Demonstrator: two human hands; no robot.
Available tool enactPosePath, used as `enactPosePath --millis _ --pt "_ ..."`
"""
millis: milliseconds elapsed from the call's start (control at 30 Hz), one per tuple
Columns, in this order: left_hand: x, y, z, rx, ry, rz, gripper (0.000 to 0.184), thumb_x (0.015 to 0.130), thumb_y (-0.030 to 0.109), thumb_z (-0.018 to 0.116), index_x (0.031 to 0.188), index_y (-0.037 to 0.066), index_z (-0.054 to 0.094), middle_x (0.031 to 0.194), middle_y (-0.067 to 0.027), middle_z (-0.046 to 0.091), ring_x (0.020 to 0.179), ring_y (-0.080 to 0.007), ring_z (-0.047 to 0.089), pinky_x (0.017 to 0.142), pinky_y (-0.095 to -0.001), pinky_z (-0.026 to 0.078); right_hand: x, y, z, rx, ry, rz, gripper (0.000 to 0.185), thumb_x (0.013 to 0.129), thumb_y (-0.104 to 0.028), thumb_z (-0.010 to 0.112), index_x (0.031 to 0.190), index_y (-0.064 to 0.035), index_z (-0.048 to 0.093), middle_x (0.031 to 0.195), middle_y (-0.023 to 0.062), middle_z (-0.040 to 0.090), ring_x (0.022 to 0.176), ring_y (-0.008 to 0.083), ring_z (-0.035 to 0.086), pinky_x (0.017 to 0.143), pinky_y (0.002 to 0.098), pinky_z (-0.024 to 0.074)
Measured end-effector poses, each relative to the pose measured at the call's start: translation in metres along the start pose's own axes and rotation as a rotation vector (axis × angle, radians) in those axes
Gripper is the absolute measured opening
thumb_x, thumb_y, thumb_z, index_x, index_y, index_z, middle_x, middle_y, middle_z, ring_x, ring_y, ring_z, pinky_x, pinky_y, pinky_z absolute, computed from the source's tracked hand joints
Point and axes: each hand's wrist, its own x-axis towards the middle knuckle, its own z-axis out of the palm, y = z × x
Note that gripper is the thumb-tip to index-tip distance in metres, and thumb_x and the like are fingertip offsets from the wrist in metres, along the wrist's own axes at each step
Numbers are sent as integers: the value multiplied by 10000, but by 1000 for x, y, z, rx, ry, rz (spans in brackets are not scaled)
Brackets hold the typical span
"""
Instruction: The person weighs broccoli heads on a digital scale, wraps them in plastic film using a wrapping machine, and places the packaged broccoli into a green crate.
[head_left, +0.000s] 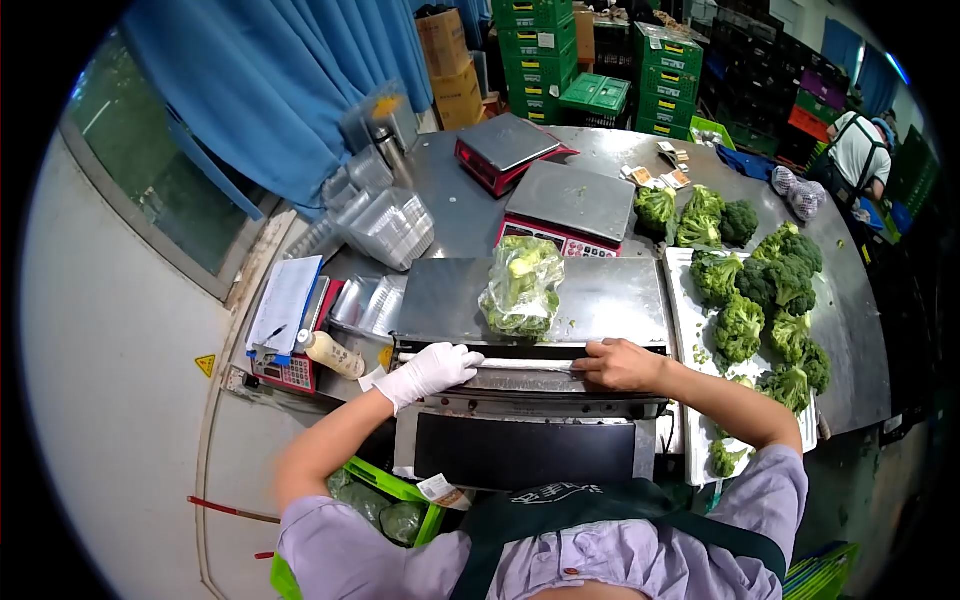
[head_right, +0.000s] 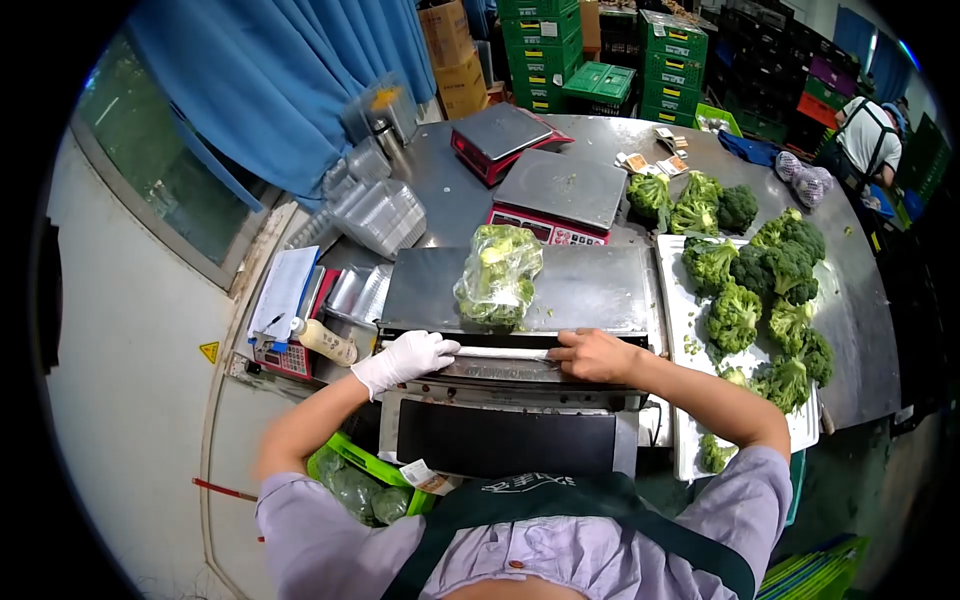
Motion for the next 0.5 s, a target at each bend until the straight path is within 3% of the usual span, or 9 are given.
enactPosePath --millis 33,67,133,200,267,333,400,433,500 --pt "-3 3 0 6 3 3 131 806 187 584 860 71 610 808 -42 568 674 -208 560 558 -333 477 -5 -5 2 107 88 81 132 727 -144 581 824 -63 615 1023 20 609 880 204 533 636 326 511" --pt "-9 7 3 -204 60 -176 103 810 170 588 838 72 600 807 -58 565 680 -218 565 566 -328 476 -13 -13 4 100 90 83 132 727 -144 581 824 -63 615 1023 20 609 880 204 533 636 326 511" --pt "-18 12 0 -578 229 -395 17 824 86 569 823 70 562 785 -55 547 703 -197 585 592 -292 464 -27 -32 5 232 120 415 123 717 -124 585 827 -78 614 919 31 621 844 226 545 619 340 500" --pt "-32 23 -32 -918 -62 -625 5 834 56 536 835 51 535 780 -20 518 735 -147 585 646 -261 460 -41 -49 0 383 174 525 96 813 -136 571 875 -72 605 755 79 620 729 255 591 598 381 494" --pt "-43 31 -60 -1334 -170 -599 73 834 70 562 804 18 520 823 -46 514 752 -136 545 725 -277 463 -44 -73 -46 690 129 621 100 874 -137 543 885 -57 602 738 105 632 634 227 625 565 359 497" --pt "-45 36 -104 -1350 -167 -445 130 857 101 566 783 12 506 866 -60 525 881 -209 602 785 -326 461 -38 -87 -115 1002 74 697 129 905 -124 522 872 -23 597 733 121 646 575 178 638 527 310 498" --pt "-41 33 -162 -1286 22 -396 112 840 87 590 779 7 541 853 -81 550 991 -302 613 843 -368 458 -36 -85 -165 1064 339 609 89 890 -54 530 899 -4 602 813 113 673 578 133 636 523 260 508" --pt "-37 28 -184 -1425 211 -373 124 850 84 574 761 2 545 824 -88 542 999 -318 613 867 -395 464 -32 -78 -177 1136 509 577 97 893 -58 528 919 3 598 817 103 676 579 142 638 525 247 513" --pt "-16 9 -207 -1297 540 -236 154 872 99 540 775 -19 556 773 -77 520 967 -299 621 857 -404 479 -19 -44 -185 1152 784 500 153 901 -96 530 982 23 580 864 106 673 679 179 652 603 256 530"
